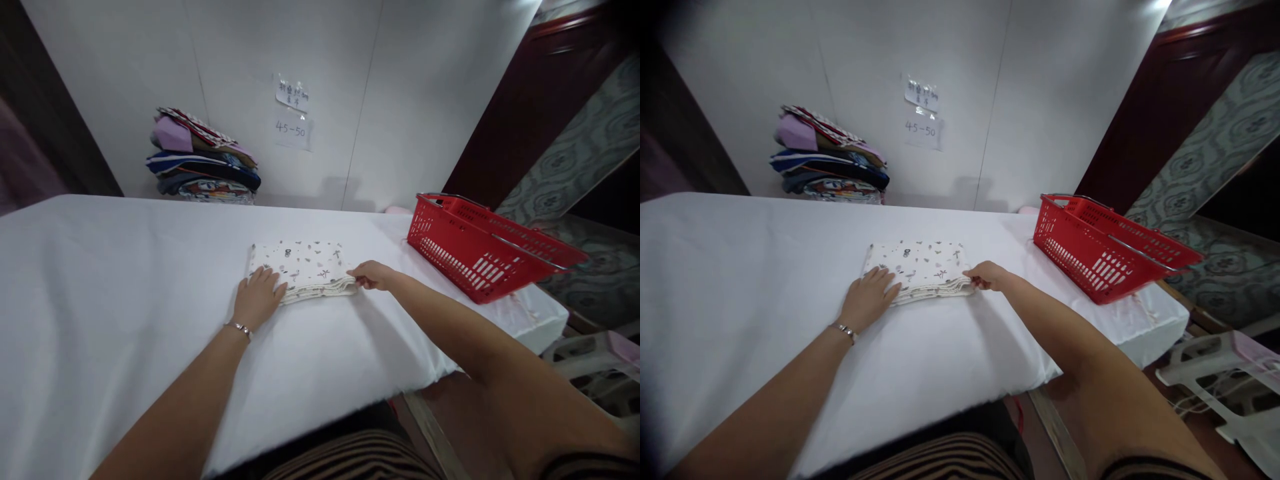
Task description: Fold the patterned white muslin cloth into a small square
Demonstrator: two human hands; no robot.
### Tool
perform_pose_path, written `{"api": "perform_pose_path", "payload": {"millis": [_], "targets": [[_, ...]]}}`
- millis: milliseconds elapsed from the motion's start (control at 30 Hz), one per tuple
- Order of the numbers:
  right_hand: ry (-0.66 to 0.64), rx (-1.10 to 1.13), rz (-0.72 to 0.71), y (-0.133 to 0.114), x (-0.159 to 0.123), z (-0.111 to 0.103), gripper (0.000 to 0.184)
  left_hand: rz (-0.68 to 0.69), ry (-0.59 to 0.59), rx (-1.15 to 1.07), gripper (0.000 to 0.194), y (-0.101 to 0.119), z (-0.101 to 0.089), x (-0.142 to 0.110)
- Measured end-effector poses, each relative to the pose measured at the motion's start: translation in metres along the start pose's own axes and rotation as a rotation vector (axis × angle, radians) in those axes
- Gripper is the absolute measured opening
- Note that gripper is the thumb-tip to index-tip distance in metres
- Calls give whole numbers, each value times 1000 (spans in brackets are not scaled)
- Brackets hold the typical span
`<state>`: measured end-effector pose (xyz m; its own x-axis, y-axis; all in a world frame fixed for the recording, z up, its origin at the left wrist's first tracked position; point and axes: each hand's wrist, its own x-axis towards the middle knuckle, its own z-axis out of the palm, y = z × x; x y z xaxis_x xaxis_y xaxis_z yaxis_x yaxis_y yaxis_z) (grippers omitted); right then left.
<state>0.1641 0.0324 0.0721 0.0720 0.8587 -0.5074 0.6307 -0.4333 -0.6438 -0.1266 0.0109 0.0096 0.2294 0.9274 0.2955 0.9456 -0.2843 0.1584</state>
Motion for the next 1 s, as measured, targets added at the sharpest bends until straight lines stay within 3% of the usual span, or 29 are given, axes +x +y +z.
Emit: {"api": "perform_pose_path", "payload": {"millis": [167,500,1000], "targets": [[-43,44,66,10,5,4,26,12,18,-5,39,-1,2,0],[-78,-81,169,15,32,5,30,2,10,-32,39,0,0,-1],[-67,49,185,0,10,-2,27,-1,-1,-34,38,1,-1,0]]}}
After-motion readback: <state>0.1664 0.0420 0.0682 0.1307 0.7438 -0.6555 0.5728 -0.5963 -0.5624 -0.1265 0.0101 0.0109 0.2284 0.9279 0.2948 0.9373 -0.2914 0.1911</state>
